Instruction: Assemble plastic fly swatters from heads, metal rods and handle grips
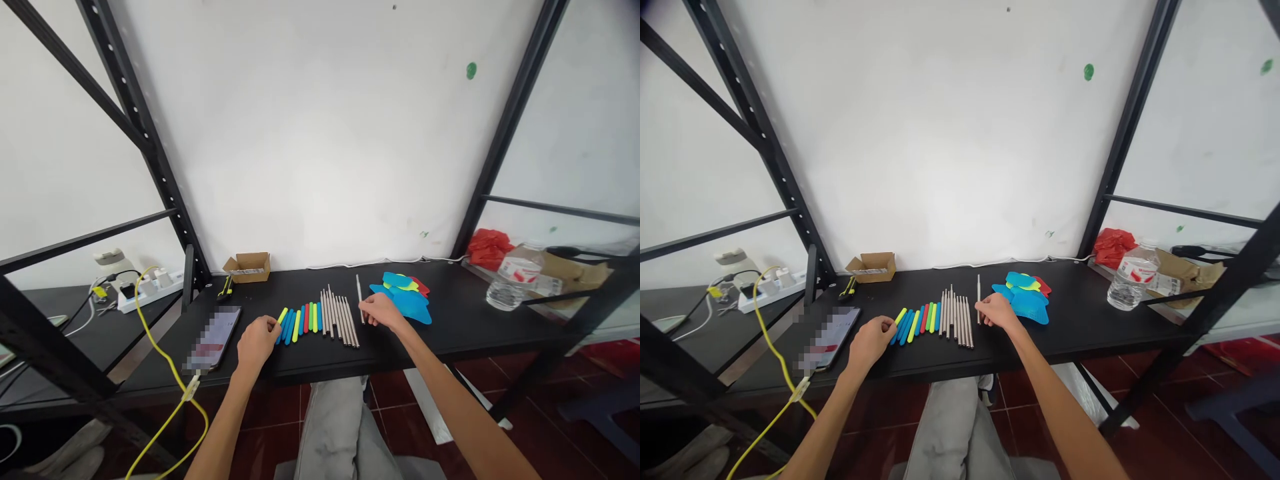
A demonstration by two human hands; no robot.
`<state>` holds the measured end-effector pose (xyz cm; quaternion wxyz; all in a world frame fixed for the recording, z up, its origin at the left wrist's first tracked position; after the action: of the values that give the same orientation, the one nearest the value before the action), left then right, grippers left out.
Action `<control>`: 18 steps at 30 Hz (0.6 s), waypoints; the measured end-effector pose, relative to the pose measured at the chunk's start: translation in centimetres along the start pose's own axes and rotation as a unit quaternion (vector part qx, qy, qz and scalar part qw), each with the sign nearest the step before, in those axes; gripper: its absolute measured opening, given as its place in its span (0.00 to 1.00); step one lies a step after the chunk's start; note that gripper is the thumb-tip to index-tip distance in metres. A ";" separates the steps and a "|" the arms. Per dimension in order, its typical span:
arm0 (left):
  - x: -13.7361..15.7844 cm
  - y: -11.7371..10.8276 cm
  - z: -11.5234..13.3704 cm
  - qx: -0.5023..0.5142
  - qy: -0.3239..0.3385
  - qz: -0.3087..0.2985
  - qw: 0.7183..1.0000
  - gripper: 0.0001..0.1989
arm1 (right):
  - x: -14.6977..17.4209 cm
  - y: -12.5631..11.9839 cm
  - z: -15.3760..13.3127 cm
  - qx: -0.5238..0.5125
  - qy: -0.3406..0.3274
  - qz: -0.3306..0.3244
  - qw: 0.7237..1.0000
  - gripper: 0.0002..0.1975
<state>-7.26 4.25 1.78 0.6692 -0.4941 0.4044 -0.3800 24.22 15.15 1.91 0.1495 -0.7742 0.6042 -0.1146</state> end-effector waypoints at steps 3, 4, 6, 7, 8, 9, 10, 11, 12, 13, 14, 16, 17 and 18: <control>-0.4 0.2 0.0 -0.010 0.028 0.003 1.000 0.13 | 1.7 -0.6 0.5 -0.201 -0.011 0.023 0.979 0.10; -0.4 0.1 -0.1 -0.010 0.027 0.002 1.000 0.12 | 2.2 -0.7 0.6 -0.279 -0.013 0.031 0.960 0.09; -0.2 -0.4 0.0 -0.001 0.007 0.010 1.000 0.12 | 3.1 -0.6 0.7 -0.397 -0.018 0.045 0.916 0.11; 0.1 -0.8 0.2 0.010 -0.005 0.026 1.000 0.12 | 3.5 -0.5 0.5 -0.425 -0.022 0.050 0.904 0.12; 0.7 -1.3 0.7 0.030 -0.009 0.046 0.998 0.12 | 3.8 -0.3 0.2 -0.444 -0.028 0.053 0.894 0.12; 1.4 -1.8 1.6 0.056 -0.001 0.068 0.996 0.12 | 4.1 0.0 -0.2 -0.462 -0.034 0.055 0.884 0.13; 2.3 -2.2 2.8 0.091 0.024 0.088 0.992 0.11 | 4.3 0.4 -0.7 -0.479 -0.040 0.053 0.875 0.13; 3.2 -2.4 4.4 0.134 0.076 0.093 0.984 0.11 | 4.6 0.8 -1.3 -0.496 -0.046 0.051 0.866 0.13; 4.2 -2.6 6.1 0.172 0.131 0.090 0.972 0.11 | 4.9 1.2 -1.8 -0.511 -0.051 0.047 0.857 0.14; 5.1 -2.6 7.6 0.193 0.165 0.091 0.963 0.11 | 5.2 1.6 -2.3 -0.524 -0.055 0.042 0.849 0.14; 5.9 -2.5 8.9 0.208 0.186 0.085 0.956 0.11 | 5.5 1.9 -2.7 -0.533 -0.057 0.038 0.843 0.14; 6.9 -2.1 10.5 0.233 0.205 0.083 0.947 0.11 | 5.9 2.3 -3.0 -0.539 -0.054 0.033 0.840 0.15; 7.1 -1.9 10.9 0.240 0.209 0.082 0.944 0.11 | 6.1 2.3 -2.9 -0.537 -0.052 0.034 0.841 0.15; 7.2 -1.7 11.0 0.244 0.211 0.083 0.943 0.11 | 6.2 2.3 -2.7 -0.535 -0.050 0.035 0.842 0.15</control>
<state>5.41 1.27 4.27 0.6980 -0.1885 0.4707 -0.5057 22.74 8.39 3.53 -0.2544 -0.7168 0.5901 0.2707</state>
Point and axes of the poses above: each hand's wrist, its own x-axis away from the middle knuckle, its own y-axis out of the palm, z = x × y, the point moved 4 cm from there along -x, towards the middle knuckle, and after that the axes turned 14 degrees about -x, right-handed, at the moved point
